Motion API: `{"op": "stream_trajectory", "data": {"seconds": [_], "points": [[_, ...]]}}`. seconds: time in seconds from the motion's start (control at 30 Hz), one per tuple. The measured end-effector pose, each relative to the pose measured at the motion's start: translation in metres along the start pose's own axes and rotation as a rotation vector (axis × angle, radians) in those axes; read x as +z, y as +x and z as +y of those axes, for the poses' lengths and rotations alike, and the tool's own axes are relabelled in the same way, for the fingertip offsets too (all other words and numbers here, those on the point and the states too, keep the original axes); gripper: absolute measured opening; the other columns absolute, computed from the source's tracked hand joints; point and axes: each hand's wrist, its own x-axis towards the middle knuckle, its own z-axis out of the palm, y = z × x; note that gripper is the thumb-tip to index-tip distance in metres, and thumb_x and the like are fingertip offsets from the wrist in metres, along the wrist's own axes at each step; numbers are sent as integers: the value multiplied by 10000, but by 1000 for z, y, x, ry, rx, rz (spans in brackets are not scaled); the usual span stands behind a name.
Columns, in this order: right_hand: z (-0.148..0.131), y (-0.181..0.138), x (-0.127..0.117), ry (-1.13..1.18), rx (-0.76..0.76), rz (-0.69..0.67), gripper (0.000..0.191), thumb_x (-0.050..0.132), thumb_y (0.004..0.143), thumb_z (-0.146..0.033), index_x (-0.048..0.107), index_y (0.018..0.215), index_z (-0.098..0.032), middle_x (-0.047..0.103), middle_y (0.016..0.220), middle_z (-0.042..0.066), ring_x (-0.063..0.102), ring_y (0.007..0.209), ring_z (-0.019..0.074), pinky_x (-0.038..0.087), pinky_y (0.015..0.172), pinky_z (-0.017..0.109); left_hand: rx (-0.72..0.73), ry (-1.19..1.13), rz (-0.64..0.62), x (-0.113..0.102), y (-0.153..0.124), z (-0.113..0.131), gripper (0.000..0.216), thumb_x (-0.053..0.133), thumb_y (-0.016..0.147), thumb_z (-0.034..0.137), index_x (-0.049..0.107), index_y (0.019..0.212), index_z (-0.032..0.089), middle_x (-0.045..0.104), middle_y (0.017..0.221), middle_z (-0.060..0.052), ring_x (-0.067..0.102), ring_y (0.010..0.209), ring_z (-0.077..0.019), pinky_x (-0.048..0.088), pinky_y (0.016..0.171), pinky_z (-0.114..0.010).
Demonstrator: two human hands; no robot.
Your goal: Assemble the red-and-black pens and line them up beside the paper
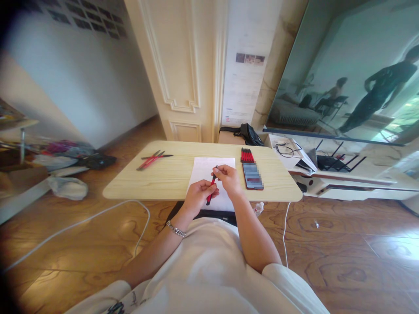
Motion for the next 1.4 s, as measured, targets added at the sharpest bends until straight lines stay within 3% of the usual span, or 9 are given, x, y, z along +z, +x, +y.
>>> {"op": "stream_trajectory", "data": {"seconds": [0.2, 0.4, 0.6, 0.77, 0.93, 1.13, 1.23, 1.4], "points": [[7, 2, 3, -21, -10, 45, 321, 723, 695, -466, 613, 782, -178, 676, 732, 33, 587, 649, 138, 437, 620, 265, -21, 25, 19, 1, 0, -2, 255, 755, 699, 351, 646, 780, 136, 709, 704, -77, 670, 652, -175, 532, 656, -310], [8, 4, 3, -158, -65, 144, 373, 753, 652, -509, 574, 705, -187, 577, 593, -15, 490, 539, 118, 387, 530, 259, 116, 194, 76, -1, -1, -4, 259, 740, 716, 388, 664, 782, 150, 698, 666, -51, 654, 612, -162, 500, 595, -269], [-4, -2, 2, 28, -3, 15, 384, 632, 761, -536, 687, 940, -201, 682, 832, 45, 597, 731, 150, 452, 625, 264, -13, 44, -67, 2, -2, 4, 333, 725, 740, 420, 662, 884, 126, 722, 804, -115, 681, 667, -192, 552, 674, -339], [-3, -1, 2, -20, 18, 71, 326, 672, 727, -491, 706, 833, -184, 704, 783, 58, 603, 693, 156, 424, 603, 261, 82, 182, 26, 3, -4, 2, 271, 737, 723, 400, 664, 798, 149, 708, 688, -68, 671, 623, -182, 530, 618, -297], [3, 1, 5, -83, -19, 160, 322, 701, 696, -492, 617, 671, -183, 680, 686, 39, 557, 583, 139, 392, 556, 266, 156, 347, 87, 1, -5, -4, 231, 712, 739, 410, 679, 790, 187, 706, 673, -38, 663, 612, -174, 477, 570, -261], [5, 2, 8, -114, -47, 210, 353, 704, 700, -512, 573, 660, -187, 647, 652, 25, 512, 538, 125, 383, 524, 262, 184, 331, 85, -1, -5, -6, 224, 717, 732, 409, 680, 785, 195, 704, 688, -40, 657, 627, -173, 478, 594, -261], [1, 0, 7, -86, -23, 141, 365, 681, 717, -541, 629, 748, -181, 660, 714, 36, 556, 607, 135, 417, 554, 255, 148, 267, 38, 0, -4, -1, 279, 715, 735, 438, 673, 799, 169, 705, 699, -60, 660, 617, -177, 488, 588, -268], [-2, -7, 2, -9, 33, -110, 411, 648, 757, -538, 698, 963, -185, 668, 807, 37, 564, 648, 129, 417, 561, 245, 38, 38, -53, 0, 0, 9, 428, 683, 757, 522, 661, 913, 124, 711, 849, -122, 679, 672, -194, 536, 643, -312]]}}
